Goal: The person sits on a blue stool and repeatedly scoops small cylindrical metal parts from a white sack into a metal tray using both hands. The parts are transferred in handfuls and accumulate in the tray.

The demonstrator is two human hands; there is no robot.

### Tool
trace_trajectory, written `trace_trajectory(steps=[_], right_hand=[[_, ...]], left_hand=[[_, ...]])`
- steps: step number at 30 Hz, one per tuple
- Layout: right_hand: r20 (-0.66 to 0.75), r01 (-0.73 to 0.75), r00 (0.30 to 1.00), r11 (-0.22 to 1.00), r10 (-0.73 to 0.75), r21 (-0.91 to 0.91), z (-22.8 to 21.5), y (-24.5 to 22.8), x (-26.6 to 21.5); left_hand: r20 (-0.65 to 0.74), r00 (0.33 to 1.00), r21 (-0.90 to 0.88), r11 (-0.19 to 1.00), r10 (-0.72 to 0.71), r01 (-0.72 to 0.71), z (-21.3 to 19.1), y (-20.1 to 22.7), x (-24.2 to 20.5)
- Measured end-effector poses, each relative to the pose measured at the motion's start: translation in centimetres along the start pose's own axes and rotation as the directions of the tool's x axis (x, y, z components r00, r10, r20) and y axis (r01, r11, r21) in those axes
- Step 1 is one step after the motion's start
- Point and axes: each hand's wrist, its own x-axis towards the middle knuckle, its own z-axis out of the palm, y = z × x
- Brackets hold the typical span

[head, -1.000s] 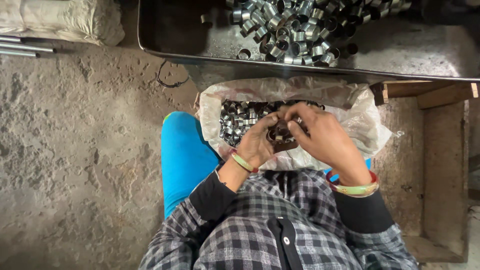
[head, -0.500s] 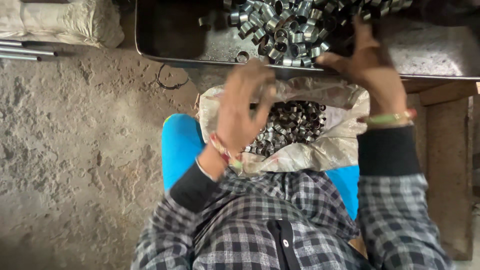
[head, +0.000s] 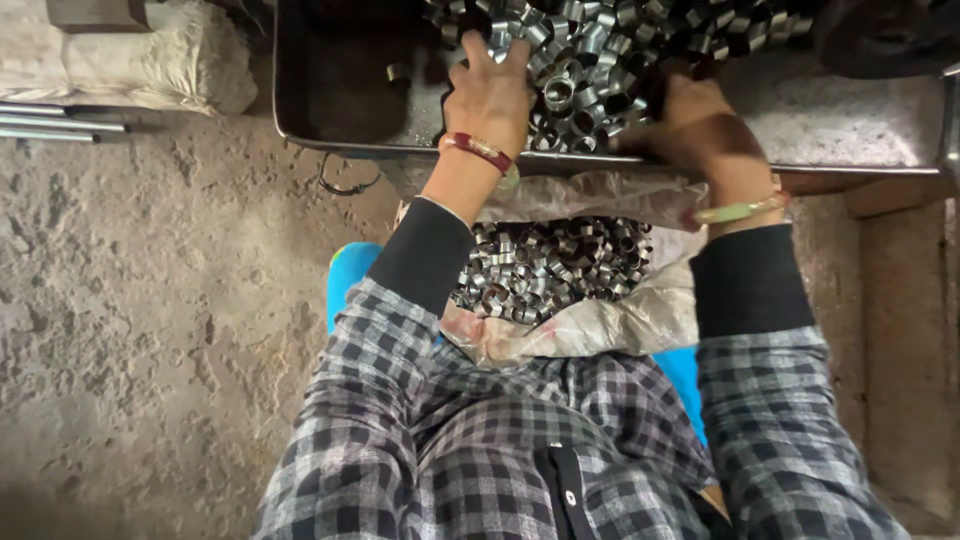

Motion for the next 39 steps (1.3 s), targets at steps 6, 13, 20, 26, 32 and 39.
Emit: trace_trajectory(steps=[6,13,20,26,32,39], right_hand=[[-0.302,0.242,0.942,0.921,-0.148,0.304,0.4,5.3,-0.2],[-0.223,0.239,0.97,-0.225,0.096,0.944,-2.7,2.9,-6.0],[-0.08,0.143,0.988,-0.598,0.13,0.789,-3.9,3.1,-8.9],[-0.063,0.101,0.995,-0.639,0.082,0.763,0.9,3.2,-14.0],[0.151,-0.29,0.954,-0.67,-0.259,0.684,7.6,1.9,-19.5],[0.46,-0.423,0.882,-0.609,-0.106,0.671,12.7,1.9,-22.8]], left_hand=[[-0.019,0.991,-0.013,0.991,-0.131,0.13,0.0,-4.5,2.8],[0.308,0.937,-0.934,-0.238,-0.165,0.265,-3.9,-7.4,0.7],[0.332,0.925,-0.769,-0.62,-0.182,0.155,-4.4,-4.4,-1.6],[0.406,0.912,-0.652,-0.717,-0.053,0.248,-6.4,-1.3,-3.6],[0.411,0.906,-0.62,-0.696,0.106,0.362,-7.2,1.2,-10.0],[0.523,0.812,-0.563,-0.611,0.258,0.557,-5.8,1.4,-15.6]])
